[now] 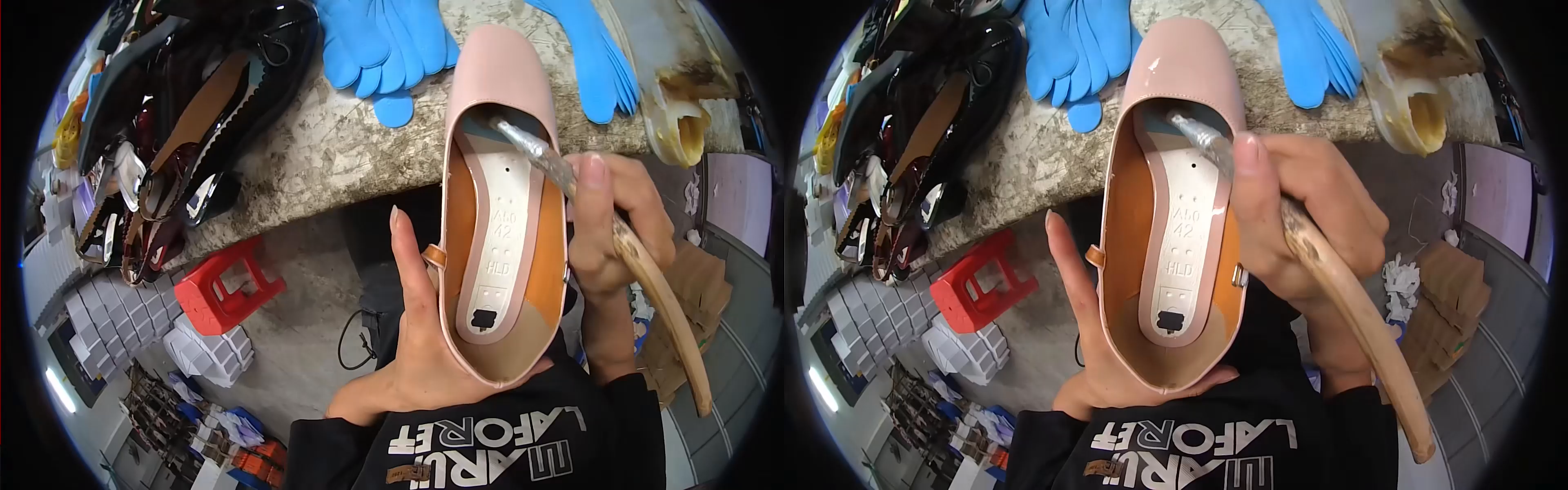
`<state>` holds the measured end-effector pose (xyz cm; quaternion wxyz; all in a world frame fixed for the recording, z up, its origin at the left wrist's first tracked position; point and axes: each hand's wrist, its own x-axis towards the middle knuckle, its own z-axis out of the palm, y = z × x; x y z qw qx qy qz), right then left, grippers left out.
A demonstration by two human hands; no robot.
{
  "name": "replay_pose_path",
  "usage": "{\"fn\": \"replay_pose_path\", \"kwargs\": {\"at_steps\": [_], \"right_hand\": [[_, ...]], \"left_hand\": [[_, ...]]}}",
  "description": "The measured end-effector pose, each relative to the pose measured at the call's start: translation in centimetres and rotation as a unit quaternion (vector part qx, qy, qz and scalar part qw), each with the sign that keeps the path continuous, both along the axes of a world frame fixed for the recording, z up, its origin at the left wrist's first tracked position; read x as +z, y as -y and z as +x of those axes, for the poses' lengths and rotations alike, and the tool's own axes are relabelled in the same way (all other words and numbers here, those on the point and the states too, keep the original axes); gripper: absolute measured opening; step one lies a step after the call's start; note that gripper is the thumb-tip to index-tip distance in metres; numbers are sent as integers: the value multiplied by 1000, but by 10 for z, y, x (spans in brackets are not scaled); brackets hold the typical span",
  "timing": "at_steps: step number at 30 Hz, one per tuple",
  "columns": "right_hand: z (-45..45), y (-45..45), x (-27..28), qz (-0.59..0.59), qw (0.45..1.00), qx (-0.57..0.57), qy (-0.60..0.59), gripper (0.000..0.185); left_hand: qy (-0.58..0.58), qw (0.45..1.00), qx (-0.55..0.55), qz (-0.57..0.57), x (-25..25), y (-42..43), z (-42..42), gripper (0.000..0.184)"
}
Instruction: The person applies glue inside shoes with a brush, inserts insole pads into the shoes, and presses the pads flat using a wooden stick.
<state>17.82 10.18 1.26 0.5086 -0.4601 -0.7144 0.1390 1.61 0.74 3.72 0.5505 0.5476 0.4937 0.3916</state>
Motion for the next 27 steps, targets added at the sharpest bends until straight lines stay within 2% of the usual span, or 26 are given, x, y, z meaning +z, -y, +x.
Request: {"fn": "replay_pose_path", "kwargs": {"at_steps": [4,7,12,15,16,21,24,27], "right_hand": [[-1,5,9,-69,997,-11,-27,15],[1,5,15,-119,991,-27,-53,15],[8,11,25,-155,986,-9,-59,14],[11,17,31,-219,971,-50,-87,18],[11,19,35,-238,965,-64,-89,19],[13,37,45,-294,947,-76,-102,22],[19,48,42,-265,958,24,-103,19],[20,56,40,-226,964,107,-93,17]], "left_hand": [[15,1000,-5,-9,-11,4,-5,141],[3,999,4,37,-23,7,-12,139],[-32,996,-47,71,-39,4,-29,136],[-23,998,-34,39,-42,11,-26,139],[-51,996,-33,62,-36,6,-25,137],[-40,995,-20,84,-31,-1,-22,135],[-42,996,-10,82,-25,-2,-22,136],[11,997,13,76,-27,1,-17,137]]}}
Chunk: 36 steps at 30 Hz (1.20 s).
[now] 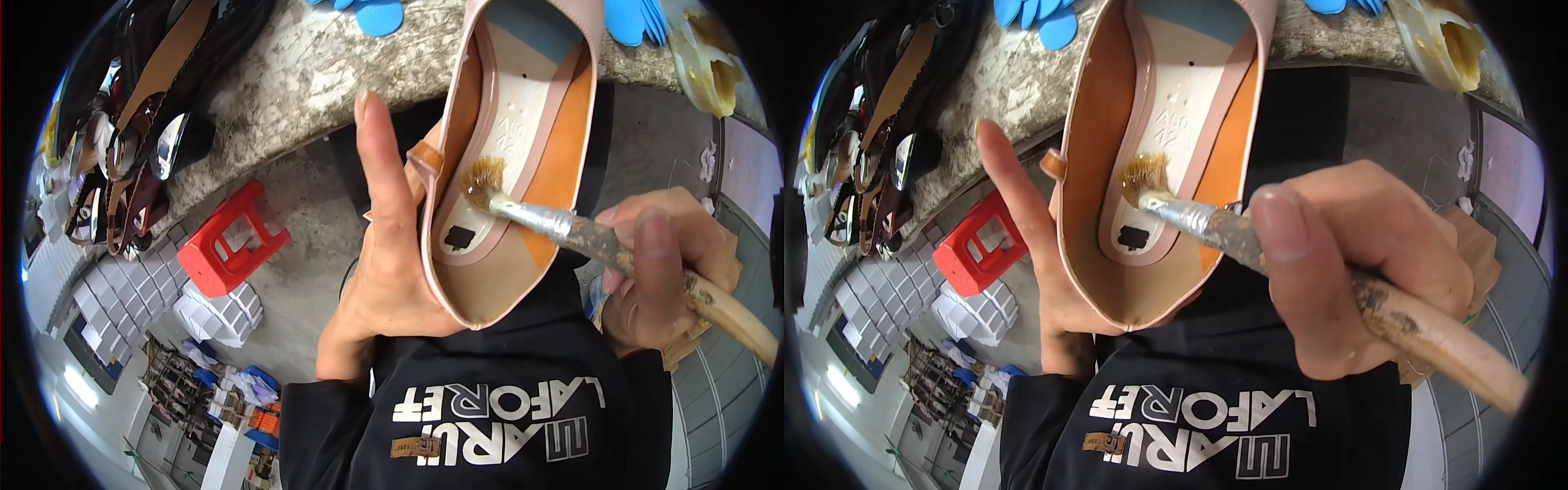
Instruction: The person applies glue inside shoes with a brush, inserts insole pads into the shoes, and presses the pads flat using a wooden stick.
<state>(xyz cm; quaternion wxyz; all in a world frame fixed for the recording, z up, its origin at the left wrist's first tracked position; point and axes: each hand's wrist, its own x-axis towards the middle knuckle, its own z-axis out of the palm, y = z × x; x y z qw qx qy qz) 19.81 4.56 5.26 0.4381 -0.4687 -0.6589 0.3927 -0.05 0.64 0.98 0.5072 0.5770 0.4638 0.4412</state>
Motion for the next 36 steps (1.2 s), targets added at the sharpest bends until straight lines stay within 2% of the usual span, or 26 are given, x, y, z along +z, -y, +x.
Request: {"fn": "replay_pose_path", "kwargs": {"at_steps": [2,6,7,10,12,13,16,21,25,28,29,30,31,32,34,36], "right_hand": [[-1,3,0,25,999,39,0,17],[-4,10,11,-74,993,86,31,14],[-1,9,5,-13,993,114,21,11],[-1,-4,1,75,979,189,10,9],[0,-16,5,102,967,233,9,13],[3,-24,9,98,951,291,32,16],[8,-41,17,81,911,398,72,21],[22,-62,18,78,880,460,88,33],[58,-71,17,150,890,431,7,44],[77,-42,21,231,909,344,-37,52],[71,-19,24,232,925,300,9,55],[60,0,25,217,939,250,96,45],[43,11,22,238,940,153,189,37],[29,7,17,248,933,108,236,32],[18,-43,-18,322,910,77,250,24],[17,-43,-19,338,909,77,233,23]], "left_hand": [[-2,1000,1,14,0,-2,0,136],[-22,999,-3,33,3,-3,1,133],[-32,999,-4,36,3,-3,1,132],[-16,999,-3,47,-4,-2,2,133],[33,999,-5,39,-7,0,5,132],[50,998,-6,36,-7,1,6,132],[59,997,-18,41,-3,-1,5,132],[-20,996,-30,80,0,-2,10,133],[-53,995,8,88,4,1,20,143],[-48,998,-1,35,3,12,31,138],[-46,999,4,15,2,17,35,136],[-42,999,-1,24,3,17,37,132],[-36,998,-2,43,6,15,40,129],[-37,998,-3,59,8,13,44,125],[-59,995,-20,72,12,12,50,122],[-92,994,-3,60,15,11,54,122]]}}
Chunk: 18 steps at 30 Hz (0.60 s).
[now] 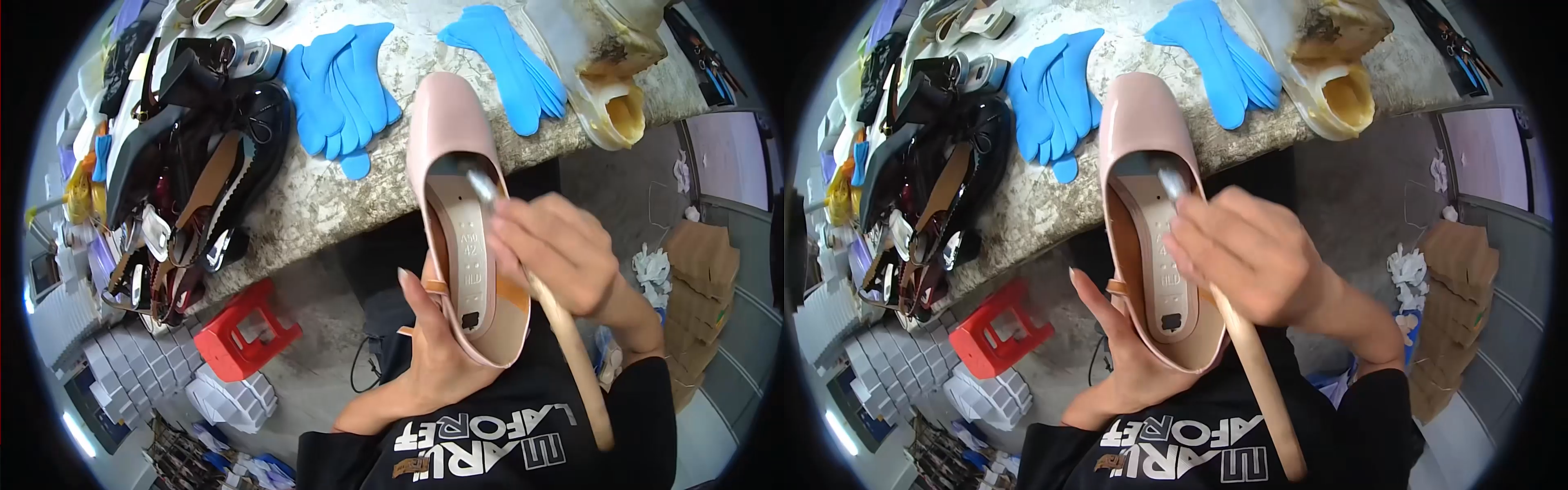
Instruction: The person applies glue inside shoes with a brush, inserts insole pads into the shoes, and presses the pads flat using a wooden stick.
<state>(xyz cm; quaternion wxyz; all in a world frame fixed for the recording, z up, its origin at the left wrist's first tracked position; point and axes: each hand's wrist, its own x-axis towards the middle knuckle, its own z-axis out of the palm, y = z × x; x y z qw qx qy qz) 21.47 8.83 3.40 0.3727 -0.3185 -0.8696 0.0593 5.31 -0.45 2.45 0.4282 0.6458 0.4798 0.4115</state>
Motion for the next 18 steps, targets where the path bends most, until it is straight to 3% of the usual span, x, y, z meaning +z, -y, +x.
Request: {"fn": "replay_pose_path", "kwargs": {"at_steps": [2,5,8,9,10,13,16,18], "right_hand": [[-4,-6,-5,36,999,11,-17,22],[-12,-23,-14,92,995,29,-18,22],[-9,-9,-10,45,999,-10,-17,17],[-9,-3,-9,17,999,-44,-18,14],[-10,2,-8,5,997,-58,-51,13],[-9,25,0,-54,989,-82,-108,14],[-8,54,12,-214,952,-163,-146,14],[-6,73,12,-193,956,-127,-183,9]], "left_hand": [[-13,1000,14,-10,0,-1,1,122],[-17,997,25,71,-12,-6,4,114],[-25,987,52,152,-16,-10,4,106],[223,968,18,-114,-8,-8,7,94],[464,810,110,-341,4,-11,9,88],[381,883,27,-272,-4,-17,0,86],[241,954,1,-177,-11,-11,-7,90],[173,977,-7,-123,-13,-8,-12,95]]}}
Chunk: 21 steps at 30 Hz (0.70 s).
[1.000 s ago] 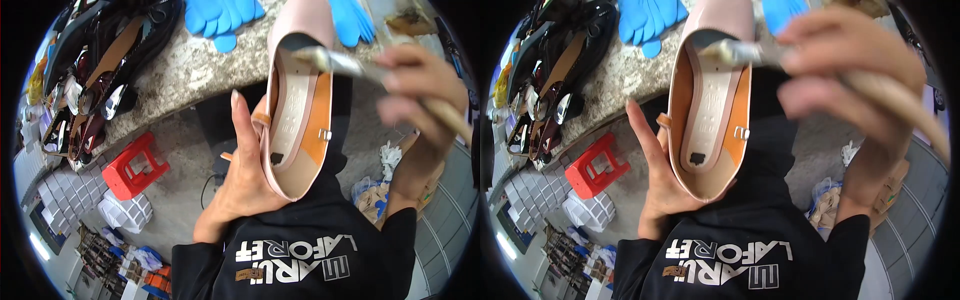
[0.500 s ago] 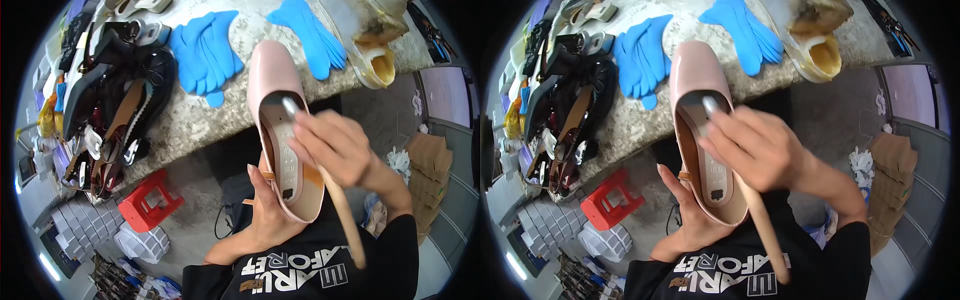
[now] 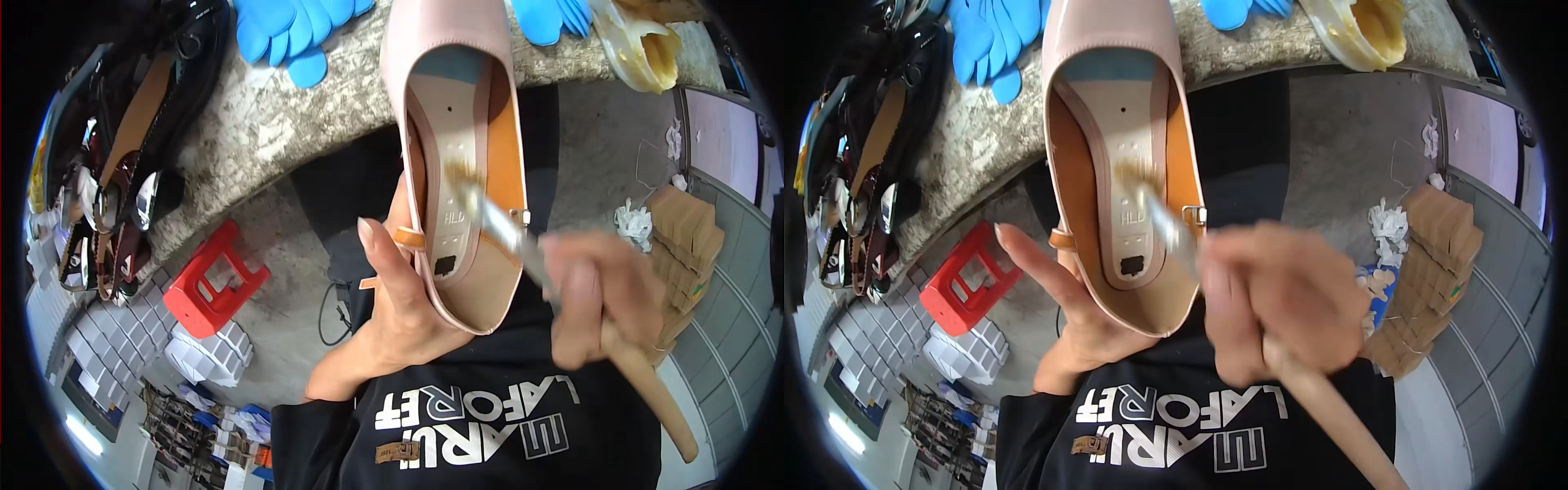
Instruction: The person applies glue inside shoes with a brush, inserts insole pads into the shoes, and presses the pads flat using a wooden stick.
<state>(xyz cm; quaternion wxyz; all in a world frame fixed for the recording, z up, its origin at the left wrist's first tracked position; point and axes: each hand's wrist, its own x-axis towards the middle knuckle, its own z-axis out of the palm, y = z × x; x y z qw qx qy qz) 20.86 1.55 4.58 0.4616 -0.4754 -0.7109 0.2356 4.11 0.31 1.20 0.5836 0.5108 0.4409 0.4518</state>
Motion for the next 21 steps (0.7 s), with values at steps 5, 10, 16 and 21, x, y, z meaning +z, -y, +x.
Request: {"fn": "replay_pose_path", "kwargs": {"at_steps": [5,10,16,21], "right_hand": [[31,4,1,10,973,140,-182,23],[67,-108,13,-172,946,74,-266,34],[-36,-112,30,-459,872,162,-51,34],[-28,-120,30,-316,938,123,70,31]], "left_hand": [[-96,989,3,109,7,2,-18,114],[-112,987,-17,111,0,-8,-36,141],[-40,996,5,85,-1,-17,-43,149],[-39,994,-31,96,-2,-20,-50,149]]}}
